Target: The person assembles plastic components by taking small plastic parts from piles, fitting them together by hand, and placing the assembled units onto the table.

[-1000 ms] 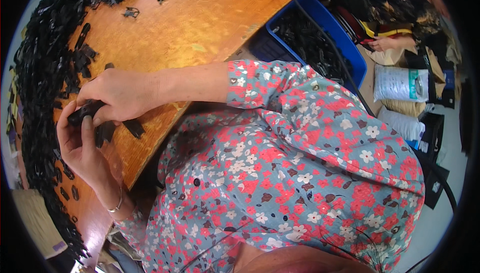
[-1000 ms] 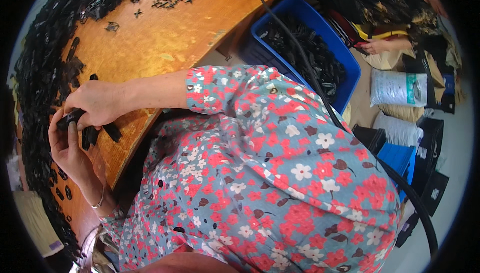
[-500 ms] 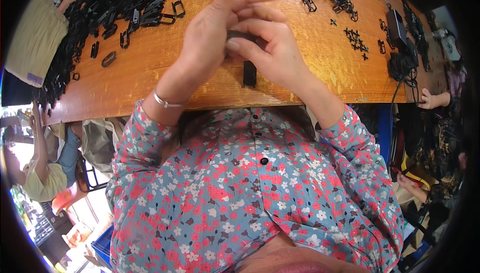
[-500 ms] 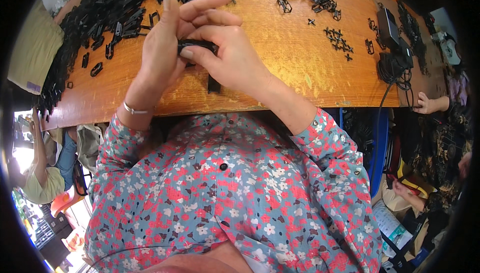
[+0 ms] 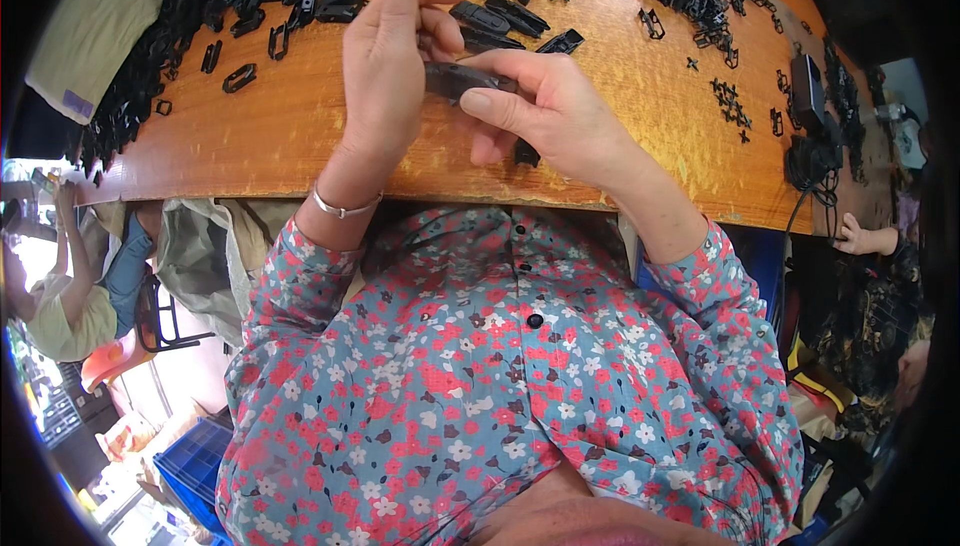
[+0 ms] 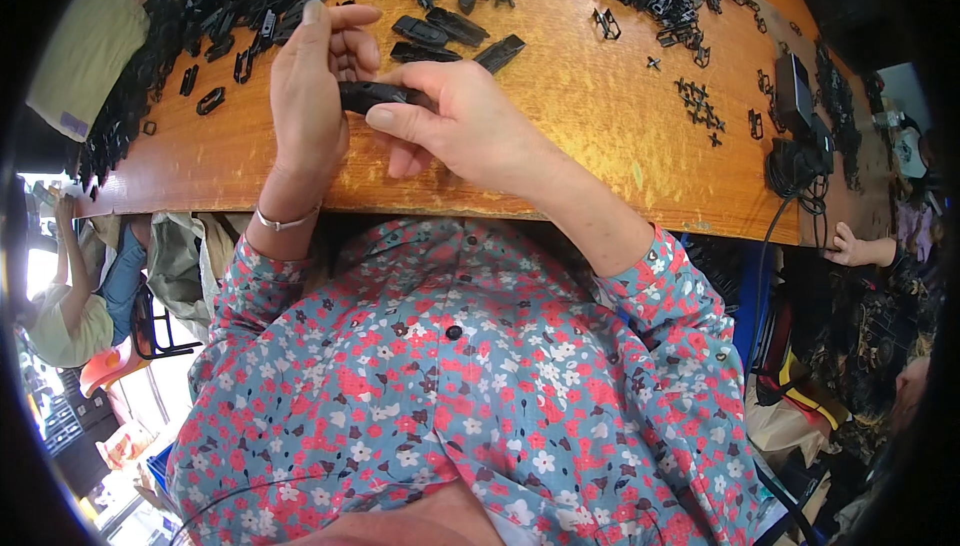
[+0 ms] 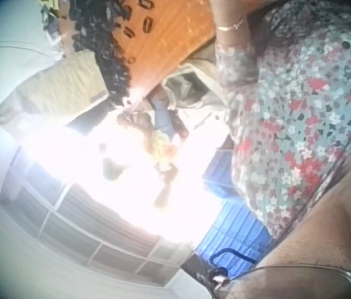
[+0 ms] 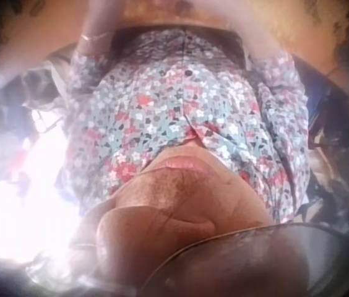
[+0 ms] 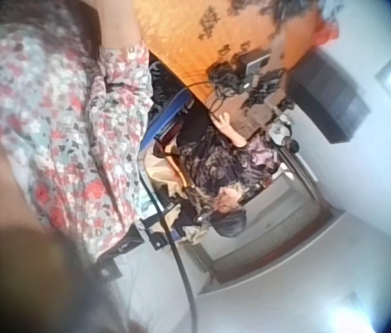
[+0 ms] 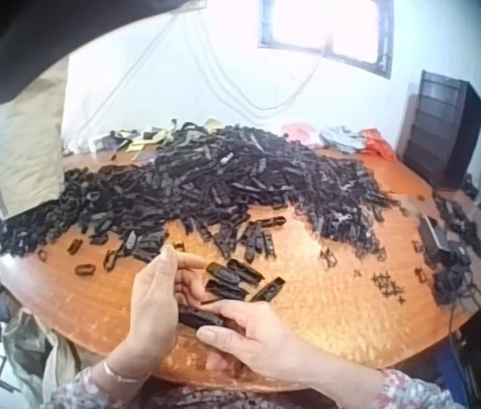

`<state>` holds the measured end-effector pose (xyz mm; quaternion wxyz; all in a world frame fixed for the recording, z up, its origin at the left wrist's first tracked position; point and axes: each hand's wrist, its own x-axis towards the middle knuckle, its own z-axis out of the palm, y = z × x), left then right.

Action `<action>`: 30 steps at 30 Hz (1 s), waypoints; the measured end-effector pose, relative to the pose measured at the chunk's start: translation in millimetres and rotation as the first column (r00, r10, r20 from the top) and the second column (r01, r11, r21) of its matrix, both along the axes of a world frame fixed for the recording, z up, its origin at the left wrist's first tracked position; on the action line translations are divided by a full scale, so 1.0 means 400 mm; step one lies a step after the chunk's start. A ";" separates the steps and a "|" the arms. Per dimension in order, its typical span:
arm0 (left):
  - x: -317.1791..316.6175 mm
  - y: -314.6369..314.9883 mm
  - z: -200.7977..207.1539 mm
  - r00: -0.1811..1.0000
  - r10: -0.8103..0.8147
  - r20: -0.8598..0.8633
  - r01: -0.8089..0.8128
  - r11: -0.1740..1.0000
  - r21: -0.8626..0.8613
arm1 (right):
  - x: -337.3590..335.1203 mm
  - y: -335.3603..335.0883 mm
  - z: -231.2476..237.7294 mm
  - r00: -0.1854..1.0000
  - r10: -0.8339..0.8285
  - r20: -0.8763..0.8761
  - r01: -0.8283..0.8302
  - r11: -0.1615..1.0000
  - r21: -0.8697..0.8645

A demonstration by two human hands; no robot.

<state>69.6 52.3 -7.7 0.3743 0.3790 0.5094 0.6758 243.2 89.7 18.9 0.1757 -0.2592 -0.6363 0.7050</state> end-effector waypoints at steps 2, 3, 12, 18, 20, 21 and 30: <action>0.013 -0.009 -0.003 1.000 0.022 -0.010 -0.022 1.000 0.006 | -0.001 0.002 -0.004 1.000 0.010 0.019 -0.009 1.000 -0.013; 0.013 -0.015 -0.004 0.996 0.027 -0.084 -0.026 1.000 0.008 | 0.001 0.002 -0.003 0.999 0.018 0.030 -0.017 1.000 -0.024; 0.019 -0.095 0.011 0.930 0.236 -0.283 -0.196 0.967 0.163 | -0.024 0.016 0.027 0.975 0.152 0.161 -0.160 0.986 0.039; -0.050 -0.263 0.052 0.892 0.338 -0.299 -0.361 0.932 -0.023 | -0.052 -0.039 0.033 0.908 0.419 0.001 -0.418 0.907 -0.048; -0.155 -0.355 0.055 0.698 0.508 -0.505 -0.541 0.836 0.094 | -0.046 -0.020 0.043 0.903 0.428 0.021 -0.428 0.904 -0.008; -0.192 -0.417 0.078 0.633 0.562 -0.533 -0.637 0.769 0.053 | -0.037 -0.005 0.049 0.915 0.402 0.020 -0.402 0.916 0.006; -0.491 -0.817 -0.132 0.389 0.258 -0.884 -0.894 0.337 -0.295 | 0.049 0.047 0.050 0.970 0.239 0.032 -0.241 0.950 0.199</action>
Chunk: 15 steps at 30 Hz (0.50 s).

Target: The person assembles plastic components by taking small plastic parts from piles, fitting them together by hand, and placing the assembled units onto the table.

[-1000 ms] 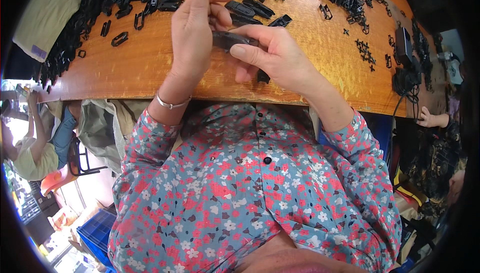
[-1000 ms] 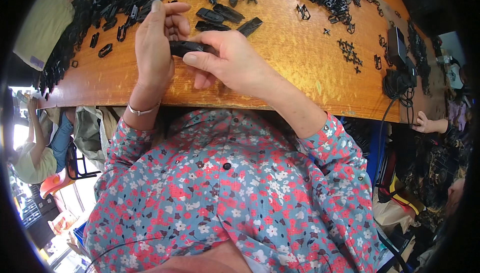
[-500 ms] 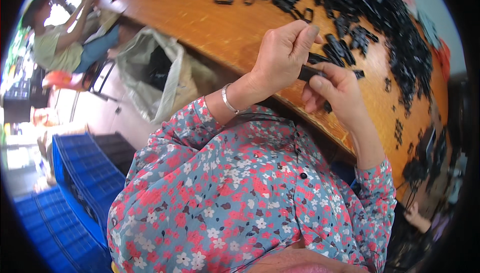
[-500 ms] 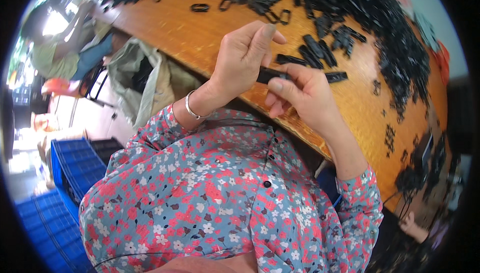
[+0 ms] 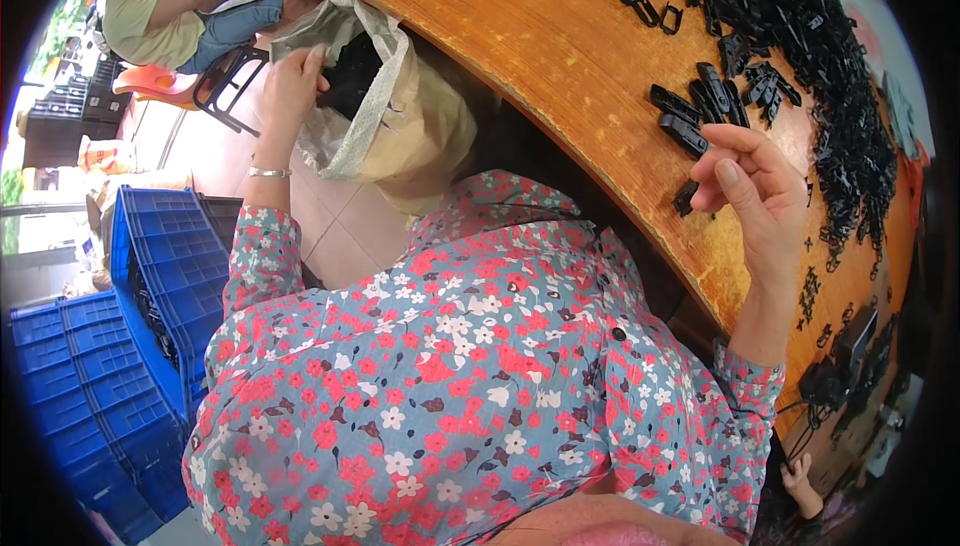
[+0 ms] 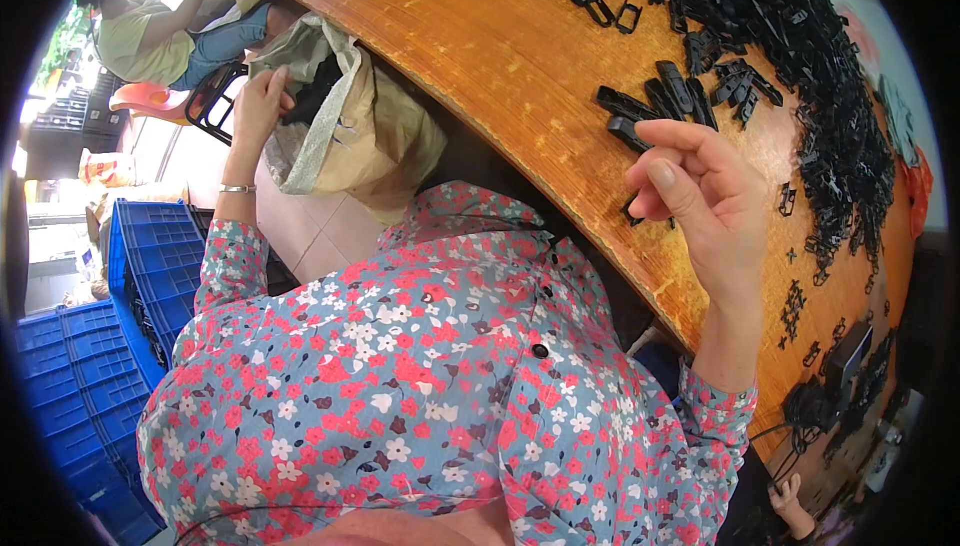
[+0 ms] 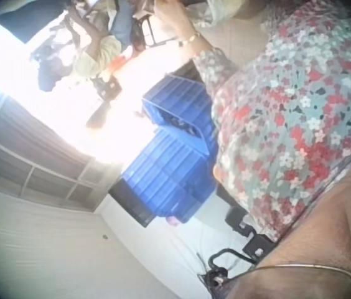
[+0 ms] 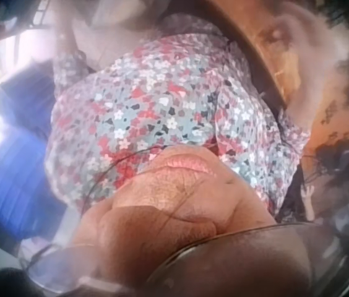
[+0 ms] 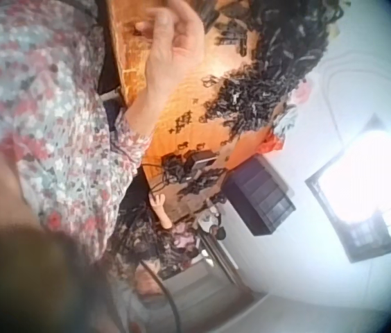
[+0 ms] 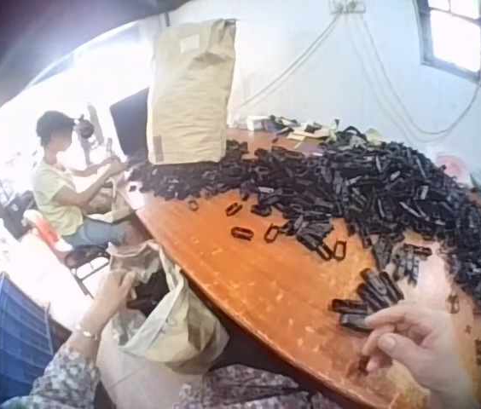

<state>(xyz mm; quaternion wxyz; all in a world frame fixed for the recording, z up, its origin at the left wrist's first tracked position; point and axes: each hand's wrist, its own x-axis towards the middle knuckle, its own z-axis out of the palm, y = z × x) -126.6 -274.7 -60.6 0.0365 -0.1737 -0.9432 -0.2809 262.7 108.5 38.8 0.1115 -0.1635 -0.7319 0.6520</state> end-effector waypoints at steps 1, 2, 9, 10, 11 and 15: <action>0.005 -0.003 -0.008 0.982 0.055 0.179 -0.048 0.998 -0.041 | 0.006 -0.001 0.007 1.000 -0.005 0.001 0.005 1.000 0.001; 0.003 -0.004 -0.009 0.983 0.049 0.179 -0.043 0.998 -0.040 | 0.010 -0.003 0.015 1.000 -0.019 -0.018 0.020 1.000 0.017; 0.055 0.123 0.123 0.988 -0.128 -0.091 0.142 0.975 0.171 | 0.061 0.014 0.070 0.983 -0.088 -0.164 0.103 0.991 0.086; 0.074 0.163 0.144 0.982 -0.164 -0.093 0.179 0.967 0.182 | 0.077 0.010 0.077 0.979 -0.123 -0.165 0.141 0.985 0.098; 0.082 0.202 0.173 0.964 -0.251 -0.091 0.266 0.930 0.253 | 0.093 0.000 0.091 0.970 -0.141 -0.196 0.163 0.982 0.097; 0.241 0.427 0.333 0.758 -0.601 -0.253 0.652 0.685 0.325 | 0.280 -0.034 0.184 0.777 -0.228 -0.586 0.488 0.807 0.333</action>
